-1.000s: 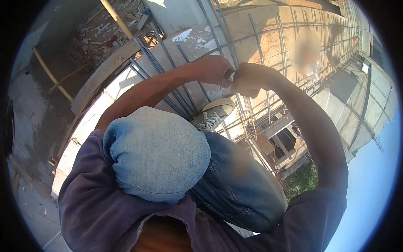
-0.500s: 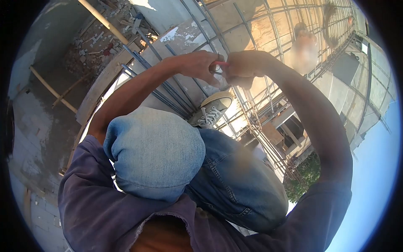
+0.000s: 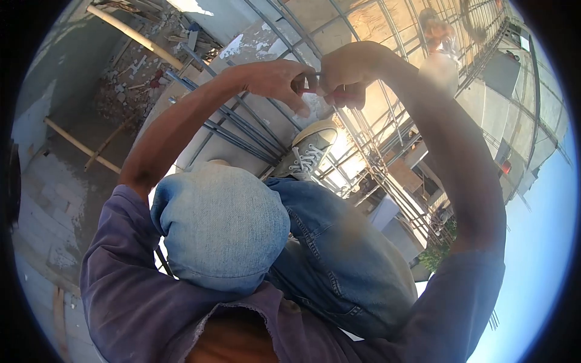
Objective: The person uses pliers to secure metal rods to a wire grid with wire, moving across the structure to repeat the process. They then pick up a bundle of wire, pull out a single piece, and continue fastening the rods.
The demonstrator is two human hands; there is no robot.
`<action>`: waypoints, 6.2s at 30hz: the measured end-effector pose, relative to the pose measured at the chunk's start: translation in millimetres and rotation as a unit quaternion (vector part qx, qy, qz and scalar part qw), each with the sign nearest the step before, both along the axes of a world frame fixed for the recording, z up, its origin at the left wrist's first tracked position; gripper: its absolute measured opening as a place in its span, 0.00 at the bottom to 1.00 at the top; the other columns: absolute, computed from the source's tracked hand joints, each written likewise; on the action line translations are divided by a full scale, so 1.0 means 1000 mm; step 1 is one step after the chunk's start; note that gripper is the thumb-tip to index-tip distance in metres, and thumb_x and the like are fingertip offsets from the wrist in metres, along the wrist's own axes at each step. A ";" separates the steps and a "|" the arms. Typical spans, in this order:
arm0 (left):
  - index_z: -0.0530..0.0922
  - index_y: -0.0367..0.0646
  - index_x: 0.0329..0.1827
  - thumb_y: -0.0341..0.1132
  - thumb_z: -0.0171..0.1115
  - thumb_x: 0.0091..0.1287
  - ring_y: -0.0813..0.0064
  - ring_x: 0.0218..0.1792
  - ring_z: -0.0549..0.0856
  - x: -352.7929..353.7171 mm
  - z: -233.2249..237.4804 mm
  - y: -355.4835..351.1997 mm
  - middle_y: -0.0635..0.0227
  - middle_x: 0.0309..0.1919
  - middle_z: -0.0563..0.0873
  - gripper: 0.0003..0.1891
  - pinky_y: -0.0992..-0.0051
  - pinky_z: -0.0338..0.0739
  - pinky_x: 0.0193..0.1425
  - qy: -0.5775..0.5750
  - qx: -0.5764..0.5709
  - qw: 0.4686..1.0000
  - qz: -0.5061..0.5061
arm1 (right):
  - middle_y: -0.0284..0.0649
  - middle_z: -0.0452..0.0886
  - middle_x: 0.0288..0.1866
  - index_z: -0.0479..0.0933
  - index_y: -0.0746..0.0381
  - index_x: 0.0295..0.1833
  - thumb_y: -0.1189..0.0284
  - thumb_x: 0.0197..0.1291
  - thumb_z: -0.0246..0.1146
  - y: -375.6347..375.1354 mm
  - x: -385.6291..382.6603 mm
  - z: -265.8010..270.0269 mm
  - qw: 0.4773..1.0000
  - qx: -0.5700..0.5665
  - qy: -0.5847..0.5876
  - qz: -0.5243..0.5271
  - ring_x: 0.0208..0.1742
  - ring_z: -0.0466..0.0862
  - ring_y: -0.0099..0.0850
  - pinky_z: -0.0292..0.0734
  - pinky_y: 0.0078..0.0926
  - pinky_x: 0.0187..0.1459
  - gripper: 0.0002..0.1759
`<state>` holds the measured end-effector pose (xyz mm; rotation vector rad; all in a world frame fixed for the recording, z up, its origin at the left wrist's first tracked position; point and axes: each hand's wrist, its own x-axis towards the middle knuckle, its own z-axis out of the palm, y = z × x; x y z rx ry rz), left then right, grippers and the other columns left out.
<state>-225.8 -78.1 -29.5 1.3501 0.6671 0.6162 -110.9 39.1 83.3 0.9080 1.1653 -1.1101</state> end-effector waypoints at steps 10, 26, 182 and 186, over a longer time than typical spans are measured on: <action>0.80 0.38 0.43 0.61 0.59 0.63 0.79 0.19 0.78 0.010 -0.039 0.028 0.68 0.19 0.78 0.29 0.79 0.72 0.22 -0.151 -0.183 0.966 -0.098 | 0.44 0.81 0.30 0.78 0.69 0.37 0.64 0.63 0.63 -0.022 0.000 0.013 0.885 0.279 0.184 0.325 0.31 0.84 0.33 0.81 0.30 0.30 0.15; 0.80 0.36 0.38 0.63 0.36 0.73 0.73 0.25 0.81 0.024 -0.046 0.003 0.63 0.27 0.82 0.35 0.76 0.74 0.28 -0.061 -0.247 0.955 0.153 | 0.45 0.82 0.29 0.79 0.65 0.35 0.66 0.64 0.61 -0.010 0.029 -0.020 0.792 0.346 0.312 0.393 0.29 0.85 0.37 0.80 0.34 0.29 0.12; 0.83 0.33 0.45 0.31 0.56 0.71 0.83 0.20 0.71 0.107 -0.016 -0.091 0.71 0.23 0.78 0.10 0.81 0.64 0.20 0.318 -0.360 0.877 0.022 | 0.39 0.82 0.39 0.85 0.58 0.35 0.74 0.52 0.66 -0.219 0.225 -0.155 0.689 0.540 0.410 -0.256 0.44 0.83 0.38 0.77 0.33 0.48 0.05; 0.80 0.32 0.49 0.32 0.55 0.72 0.85 0.21 0.69 0.107 -0.012 -0.091 0.73 0.25 0.75 0.12 0.84 0.61 0.19 0.315 -0.342 0.885 -0.011 | 0.38 0.80 0.41 0.79 0.61 0.37 0.79 0.54 0.63 -0.218 0.221 -0.155 0.700 0.559 0.404 -0.188 0.44 0.81 0.38 0.77 0.34 0.48 0.05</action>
